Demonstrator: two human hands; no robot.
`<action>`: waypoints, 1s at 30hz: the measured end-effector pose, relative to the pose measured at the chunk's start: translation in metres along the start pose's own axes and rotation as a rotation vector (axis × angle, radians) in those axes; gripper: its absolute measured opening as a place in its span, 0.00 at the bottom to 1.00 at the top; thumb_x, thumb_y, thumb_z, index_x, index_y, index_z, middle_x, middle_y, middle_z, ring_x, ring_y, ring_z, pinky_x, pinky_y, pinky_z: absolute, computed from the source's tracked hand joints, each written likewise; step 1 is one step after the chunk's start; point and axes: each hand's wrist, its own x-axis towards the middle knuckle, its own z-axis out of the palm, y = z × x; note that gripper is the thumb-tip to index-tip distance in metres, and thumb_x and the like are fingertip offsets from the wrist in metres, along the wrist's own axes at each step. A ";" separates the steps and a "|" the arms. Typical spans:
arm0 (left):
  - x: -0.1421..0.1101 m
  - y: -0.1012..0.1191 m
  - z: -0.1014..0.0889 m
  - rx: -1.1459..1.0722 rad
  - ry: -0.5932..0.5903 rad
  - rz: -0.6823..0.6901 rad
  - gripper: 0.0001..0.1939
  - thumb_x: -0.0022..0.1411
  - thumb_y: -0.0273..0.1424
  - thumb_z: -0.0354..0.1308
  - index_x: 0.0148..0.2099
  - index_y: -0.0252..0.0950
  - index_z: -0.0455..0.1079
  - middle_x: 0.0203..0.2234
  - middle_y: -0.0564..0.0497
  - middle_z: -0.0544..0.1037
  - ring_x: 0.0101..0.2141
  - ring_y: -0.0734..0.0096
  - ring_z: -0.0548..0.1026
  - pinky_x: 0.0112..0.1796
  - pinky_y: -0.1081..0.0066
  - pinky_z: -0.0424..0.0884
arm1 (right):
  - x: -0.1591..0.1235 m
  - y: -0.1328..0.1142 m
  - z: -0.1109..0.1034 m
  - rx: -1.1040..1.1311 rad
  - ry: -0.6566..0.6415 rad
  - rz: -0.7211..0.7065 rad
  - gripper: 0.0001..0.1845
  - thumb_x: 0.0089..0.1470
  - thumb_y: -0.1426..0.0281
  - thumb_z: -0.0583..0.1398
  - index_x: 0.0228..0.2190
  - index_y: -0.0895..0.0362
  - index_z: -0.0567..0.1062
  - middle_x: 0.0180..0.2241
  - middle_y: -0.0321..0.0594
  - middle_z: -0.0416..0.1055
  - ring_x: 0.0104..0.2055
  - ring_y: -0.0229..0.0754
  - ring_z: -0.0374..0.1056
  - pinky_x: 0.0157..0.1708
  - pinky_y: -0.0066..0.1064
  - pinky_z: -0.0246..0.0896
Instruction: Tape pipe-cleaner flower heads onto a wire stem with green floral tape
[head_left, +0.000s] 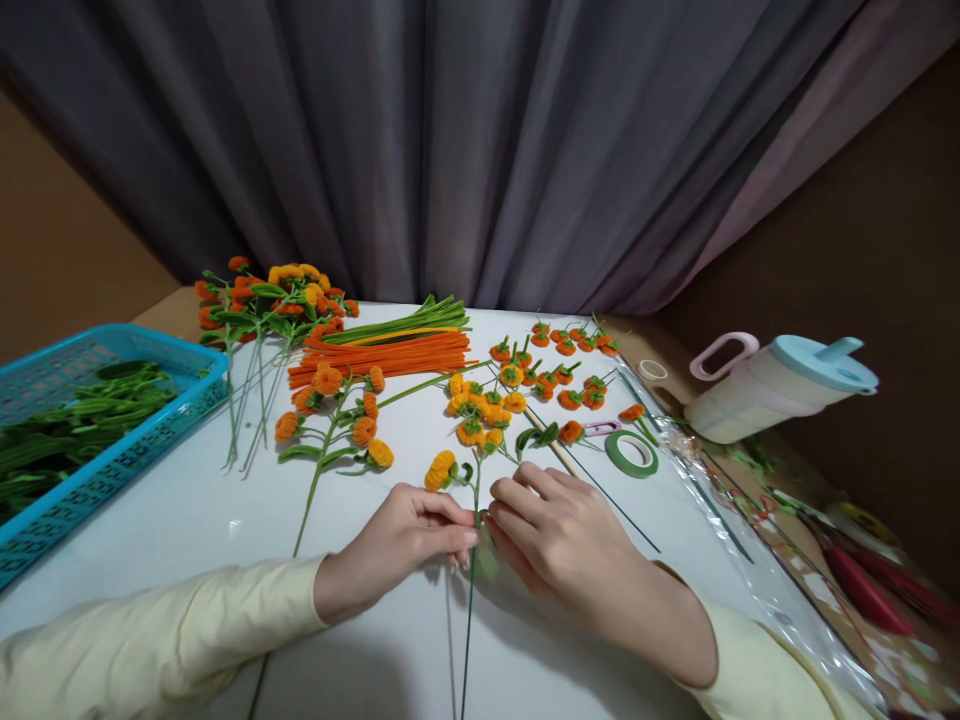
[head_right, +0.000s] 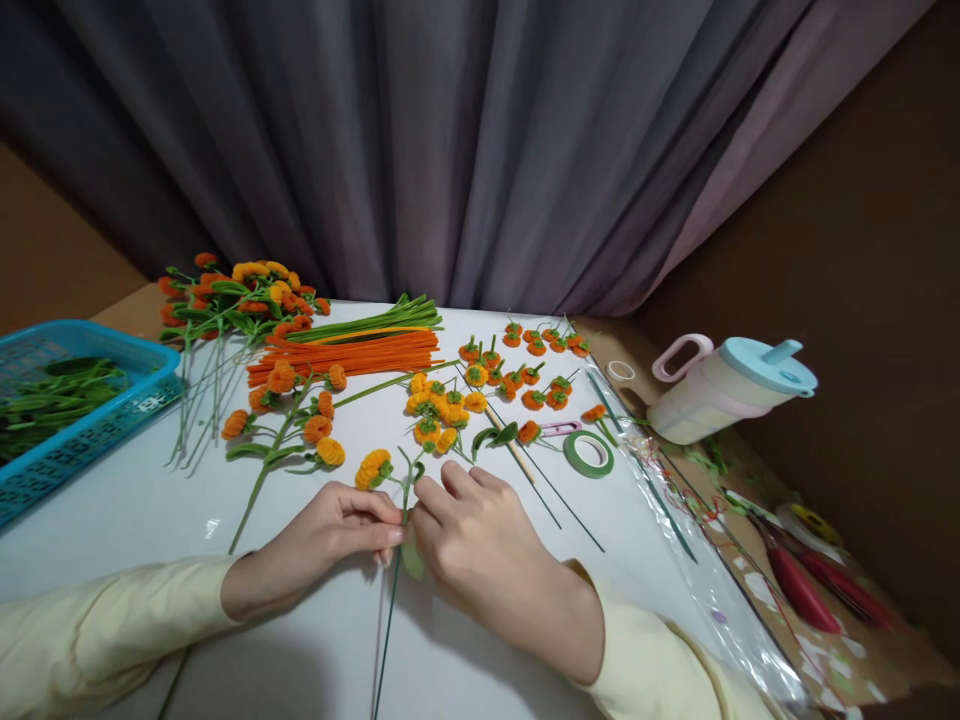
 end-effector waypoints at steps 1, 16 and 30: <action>0.000 0.000 0.000 -0.015 0.000 -0.005 0.09 0.43 0.31 0.69 0.24 0.31 0.74 0.17 0.53 0.73 0.22 0.76 0.68 0.28 0.75 0.64 | 0.000 0.002 -0.002 0.028 -0.010 0.027 0.11 0.57 0.75 0.55 0.23 0.58 0.70 0.26 0.40 0.67 0.28 0.42 0.60 0.24 0.32 0.51; 0.002 -0.004 -0.001 0.019 -0.082 0.059 0.10 0.52 0.34 0.64 0.31 0.31 0.73 0.20 0.53 0.74 0.24 0.74 0.70 0.30 0.74 0.65 | -0.027 0.006 0.000 0.613 0.034 0.308 0.13 0.57 0.76 0.56 0.44 0.56 0.68 0.40 0.43 0.73 0.39 0.40 0.71 0.38 0.31 0.69; 0.001 0.000 0.000 0.089 -0.095 0.105 0.12 0.52 0.36 0.64 0.29 0.31 0.71 0.19 0.54 0.71 0.23 0.76 0.67 0.28 0.75 0.63 | -0.025 0.006 0.011 0.376 0.187 0.062 0.17 0.56 0.81 0.53 0.48 0.62 0.65 0.44 0.51 0.71 0.48 0.46 0.67 0.46 0.40 0.69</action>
